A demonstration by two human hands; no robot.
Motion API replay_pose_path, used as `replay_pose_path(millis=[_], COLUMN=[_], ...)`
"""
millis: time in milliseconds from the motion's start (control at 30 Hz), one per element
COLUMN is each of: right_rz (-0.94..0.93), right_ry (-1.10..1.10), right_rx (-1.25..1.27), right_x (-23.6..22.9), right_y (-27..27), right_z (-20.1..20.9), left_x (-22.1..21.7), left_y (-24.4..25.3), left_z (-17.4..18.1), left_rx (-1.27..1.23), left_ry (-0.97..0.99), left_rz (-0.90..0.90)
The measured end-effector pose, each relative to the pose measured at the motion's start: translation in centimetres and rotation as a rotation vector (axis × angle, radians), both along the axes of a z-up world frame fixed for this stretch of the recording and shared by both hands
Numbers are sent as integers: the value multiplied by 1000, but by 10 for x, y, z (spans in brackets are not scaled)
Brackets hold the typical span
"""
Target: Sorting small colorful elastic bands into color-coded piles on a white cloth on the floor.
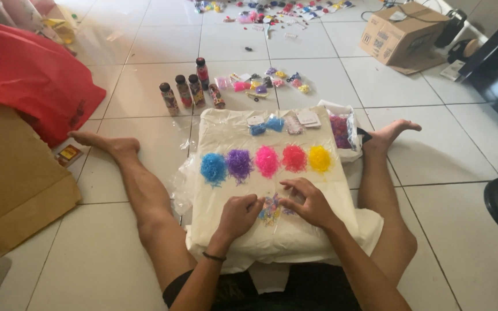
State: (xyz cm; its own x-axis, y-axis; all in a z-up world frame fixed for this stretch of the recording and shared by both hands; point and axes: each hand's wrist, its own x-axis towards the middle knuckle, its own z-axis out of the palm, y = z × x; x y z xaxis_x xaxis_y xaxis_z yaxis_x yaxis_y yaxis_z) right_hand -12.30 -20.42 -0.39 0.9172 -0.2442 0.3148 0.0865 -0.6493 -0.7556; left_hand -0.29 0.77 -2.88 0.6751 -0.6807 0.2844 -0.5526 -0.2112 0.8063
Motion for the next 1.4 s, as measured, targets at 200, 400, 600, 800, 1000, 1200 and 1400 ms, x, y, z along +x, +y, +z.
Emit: replay_pose_path(millis=[200,400,600,800,1000,1200,1400], right_rz=[-32,-22,-5,-153,-152,-42,8], right_ry=[159,168,-707,-258,33,37,93], right_rx=[75,-44,-114,111,282,91,-44], right_x=[-1,-1,-44,-28,-5,0,4], right_y=[7,0,7,4,7,-6,-2], right_z=[17,36,143,88,54,41,13], left_x=[-2,0,2,-2,-2,-1,1], left_y=[3,2,2,4,2,3,1], left_z=[0,-1,-3,6,4,2,8], left_rx=[-74,-22,3,-61,-67,-71,-53], left_ry=[-105,-87,-91,-110,-127,-91,-75], left_rz=[-17,-7,-9,-59,-35,-42,-42])
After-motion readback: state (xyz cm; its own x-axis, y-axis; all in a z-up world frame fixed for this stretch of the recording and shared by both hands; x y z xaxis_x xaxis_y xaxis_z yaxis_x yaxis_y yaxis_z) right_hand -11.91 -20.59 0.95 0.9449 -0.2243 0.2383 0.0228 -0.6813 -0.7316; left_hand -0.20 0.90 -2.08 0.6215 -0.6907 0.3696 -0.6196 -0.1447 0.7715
